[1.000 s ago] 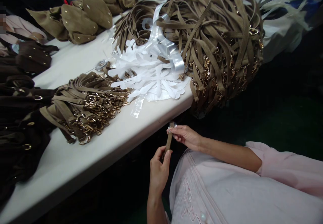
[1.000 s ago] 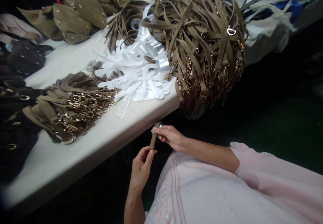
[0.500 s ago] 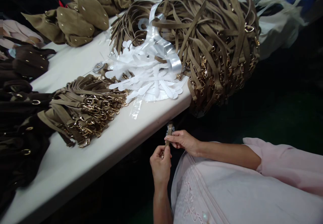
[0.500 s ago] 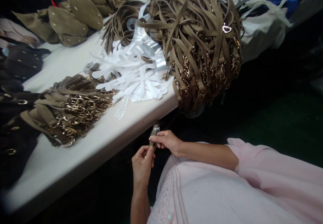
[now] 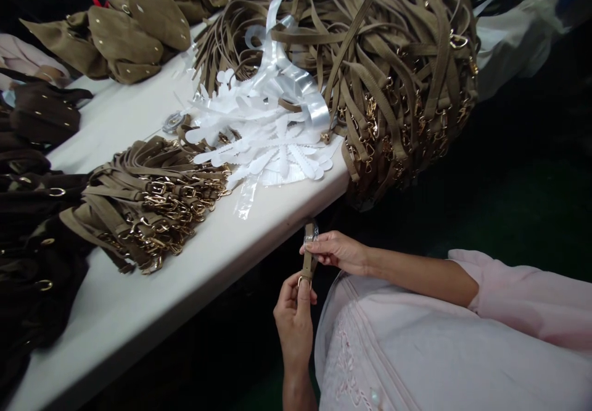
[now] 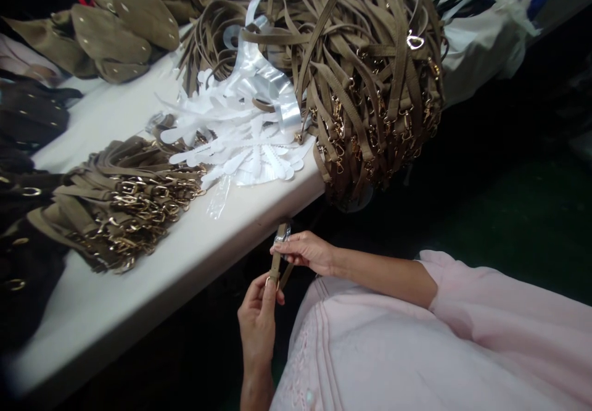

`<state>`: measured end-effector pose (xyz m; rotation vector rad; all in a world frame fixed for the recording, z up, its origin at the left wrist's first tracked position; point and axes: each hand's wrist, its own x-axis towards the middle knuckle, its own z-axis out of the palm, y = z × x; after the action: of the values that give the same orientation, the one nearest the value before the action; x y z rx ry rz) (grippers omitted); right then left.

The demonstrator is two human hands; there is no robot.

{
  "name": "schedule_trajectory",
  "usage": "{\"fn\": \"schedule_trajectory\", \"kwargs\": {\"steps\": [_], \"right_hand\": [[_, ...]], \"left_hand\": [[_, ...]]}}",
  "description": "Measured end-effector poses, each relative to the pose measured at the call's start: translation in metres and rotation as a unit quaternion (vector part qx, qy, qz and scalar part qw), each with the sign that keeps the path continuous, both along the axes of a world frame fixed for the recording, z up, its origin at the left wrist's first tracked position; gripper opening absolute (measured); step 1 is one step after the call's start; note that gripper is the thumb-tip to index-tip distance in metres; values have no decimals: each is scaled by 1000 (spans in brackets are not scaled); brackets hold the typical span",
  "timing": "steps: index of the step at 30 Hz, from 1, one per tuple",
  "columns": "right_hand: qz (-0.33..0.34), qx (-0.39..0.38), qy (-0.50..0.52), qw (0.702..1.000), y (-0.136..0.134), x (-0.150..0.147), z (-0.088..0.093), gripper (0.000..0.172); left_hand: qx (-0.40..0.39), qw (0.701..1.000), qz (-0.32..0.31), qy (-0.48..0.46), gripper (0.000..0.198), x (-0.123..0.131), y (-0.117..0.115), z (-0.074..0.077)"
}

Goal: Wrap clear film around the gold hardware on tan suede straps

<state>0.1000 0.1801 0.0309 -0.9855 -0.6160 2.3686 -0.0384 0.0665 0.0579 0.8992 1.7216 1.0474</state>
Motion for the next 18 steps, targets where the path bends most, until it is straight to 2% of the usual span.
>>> {"fn": "schedule_trajectory", "kwargs": {"steps": [3,7,13,15,18], "right_hand": [[26,7,8,1000,-1,-1,-1,35],[16,26,1,1000,-6,-4,-3,40],[11,55,-50,997,-8,-6,-11,45],[25,66,-63,995,-8,-6,-13,46],[65,92,-90,990,-7,-3,-14,49]], "left_hand": [[-4,1000,27,9,29,-1,0,7],[-17,998,32,43,30,-1,9,11],[-12,990,11,141,31,3,16,1],[-5,992,13,125,36,2,17,-2],[-8,1000,5,1,62,-4,17,-7]]}}
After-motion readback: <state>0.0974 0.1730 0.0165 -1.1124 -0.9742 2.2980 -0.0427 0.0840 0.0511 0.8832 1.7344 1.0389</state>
